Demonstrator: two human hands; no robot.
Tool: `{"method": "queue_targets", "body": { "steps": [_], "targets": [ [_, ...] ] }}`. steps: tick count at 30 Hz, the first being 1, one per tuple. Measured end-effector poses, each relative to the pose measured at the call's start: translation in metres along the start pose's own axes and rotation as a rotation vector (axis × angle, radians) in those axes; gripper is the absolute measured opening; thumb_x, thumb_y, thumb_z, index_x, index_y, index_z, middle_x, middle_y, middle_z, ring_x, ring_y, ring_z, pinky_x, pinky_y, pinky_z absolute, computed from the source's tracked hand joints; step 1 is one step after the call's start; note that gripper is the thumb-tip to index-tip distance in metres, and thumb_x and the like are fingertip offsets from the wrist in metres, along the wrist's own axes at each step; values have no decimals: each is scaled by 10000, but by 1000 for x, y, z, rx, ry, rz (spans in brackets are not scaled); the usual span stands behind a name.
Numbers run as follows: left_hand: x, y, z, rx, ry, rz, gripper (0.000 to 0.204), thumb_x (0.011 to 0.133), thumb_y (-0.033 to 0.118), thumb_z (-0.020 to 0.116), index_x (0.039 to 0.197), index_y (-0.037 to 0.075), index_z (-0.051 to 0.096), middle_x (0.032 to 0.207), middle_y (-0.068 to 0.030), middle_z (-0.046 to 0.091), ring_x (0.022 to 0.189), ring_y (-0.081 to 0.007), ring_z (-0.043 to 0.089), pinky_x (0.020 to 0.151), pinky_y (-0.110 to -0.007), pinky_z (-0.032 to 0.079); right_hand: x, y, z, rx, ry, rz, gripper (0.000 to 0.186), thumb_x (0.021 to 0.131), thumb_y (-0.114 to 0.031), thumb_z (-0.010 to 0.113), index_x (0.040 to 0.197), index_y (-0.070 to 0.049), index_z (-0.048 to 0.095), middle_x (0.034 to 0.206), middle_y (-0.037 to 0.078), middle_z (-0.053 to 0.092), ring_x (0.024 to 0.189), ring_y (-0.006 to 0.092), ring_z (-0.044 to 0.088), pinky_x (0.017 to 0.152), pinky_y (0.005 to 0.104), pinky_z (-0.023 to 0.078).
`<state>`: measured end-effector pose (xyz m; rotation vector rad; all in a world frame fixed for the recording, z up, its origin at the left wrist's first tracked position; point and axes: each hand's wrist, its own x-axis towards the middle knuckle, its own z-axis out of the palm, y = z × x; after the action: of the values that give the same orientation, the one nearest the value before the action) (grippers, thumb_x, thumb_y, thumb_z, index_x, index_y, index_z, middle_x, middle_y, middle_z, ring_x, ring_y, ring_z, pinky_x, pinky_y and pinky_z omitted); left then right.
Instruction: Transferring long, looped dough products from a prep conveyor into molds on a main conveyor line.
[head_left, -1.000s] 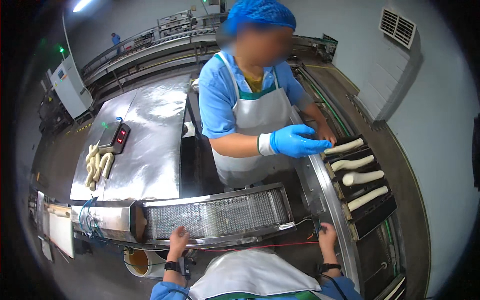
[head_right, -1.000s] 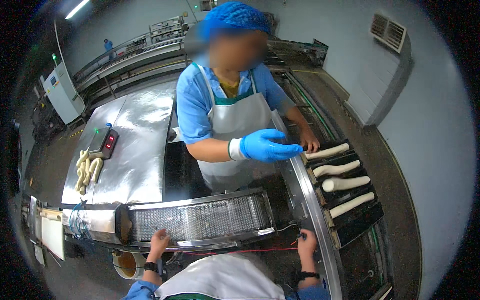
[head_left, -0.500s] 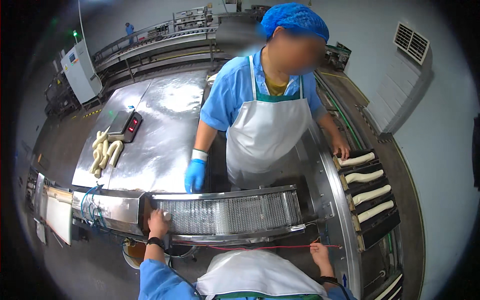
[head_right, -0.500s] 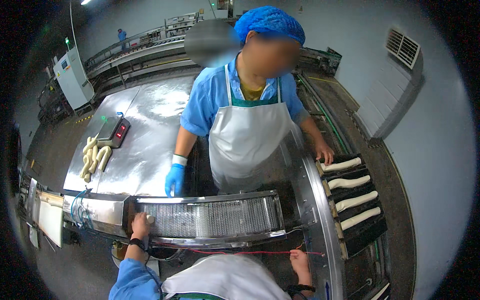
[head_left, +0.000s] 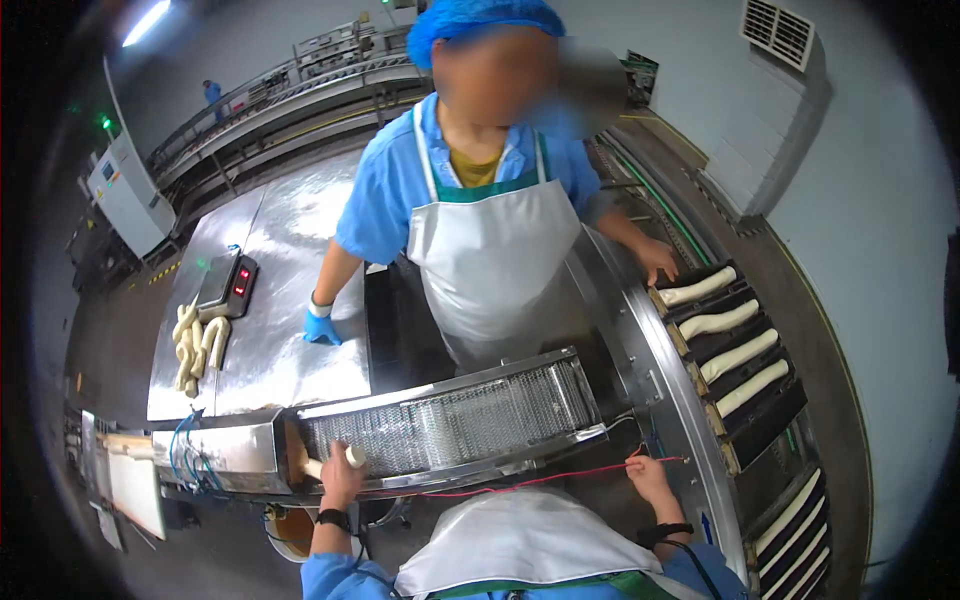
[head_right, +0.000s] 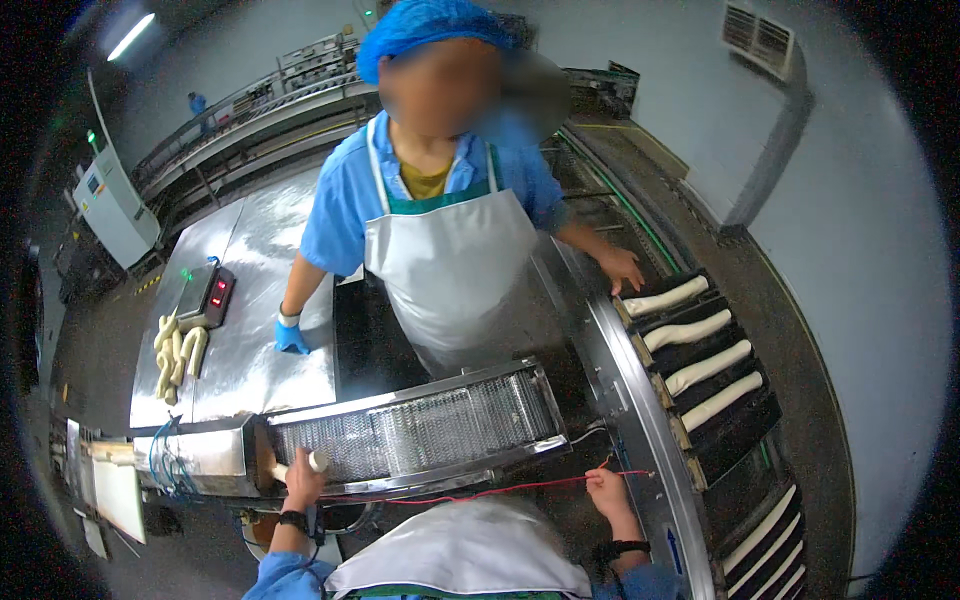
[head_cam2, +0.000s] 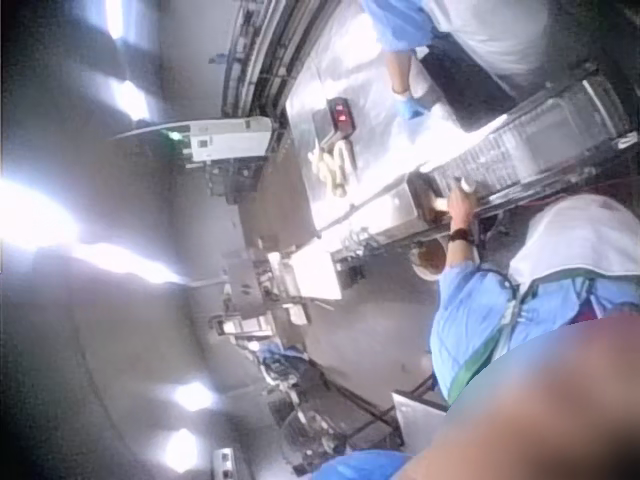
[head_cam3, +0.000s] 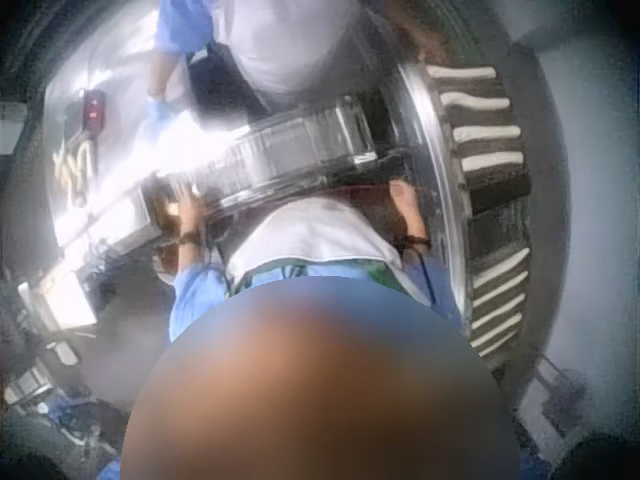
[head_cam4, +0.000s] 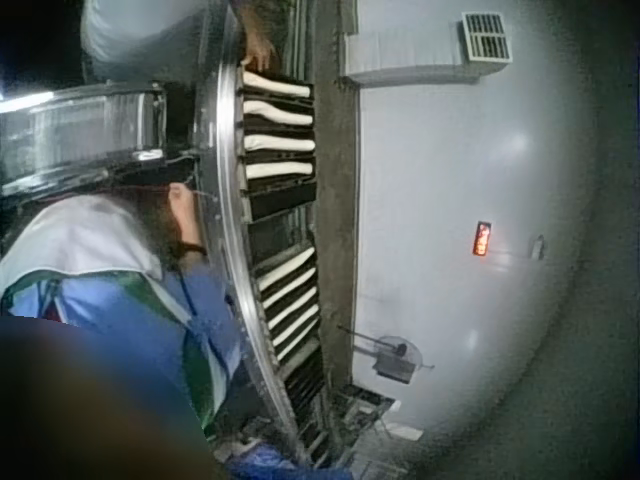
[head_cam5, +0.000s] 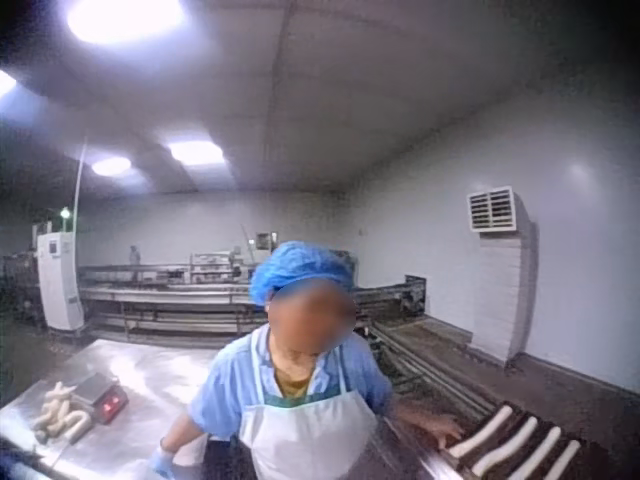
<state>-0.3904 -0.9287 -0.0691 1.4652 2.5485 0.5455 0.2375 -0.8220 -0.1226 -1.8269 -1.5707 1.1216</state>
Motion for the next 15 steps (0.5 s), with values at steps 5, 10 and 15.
{"method": "queue_targets", "body": {
  "steps": [5, 10, 15],
  "targets": [
    [-17, 78, 0, 47, -342, 157, 443, 731, 466, 784, 872, 66, 655, 802, -196, 688, 786, -389, 674, 690, -474, 524, 25, -19, -1, 10, -56, 36, 250, 859, -89, 670, 1097, -12, 662, 925, 94, 706, 825, 163, 671, 757, 286, 532],
    [1, 204, 14, -239, -494, 344, 372, 795, 403, 761, 872, 56, 653, 803, -188, 683, 774, -390, 667, 671, -445, 514, 50, -95, 28, 164, -465, -42, 278, 884, -139, 661, 1132, -15, 644, 973, 110, 700, 896, 173, 671, 788, 288, 531],
    [19, 350, 24, -759, -638, 658, 255, 833, 238, 760, 913, 53, 604, 787, -126, 624, 712, -287, 617, 671, -355, 500, 62, -163, 45, 839, -1046, 353, 403, 948, -323, 601, 1234, -47, 532, 1028, 155, 671, 903, 241, 679, 795, 377, 564]
  ]
}}
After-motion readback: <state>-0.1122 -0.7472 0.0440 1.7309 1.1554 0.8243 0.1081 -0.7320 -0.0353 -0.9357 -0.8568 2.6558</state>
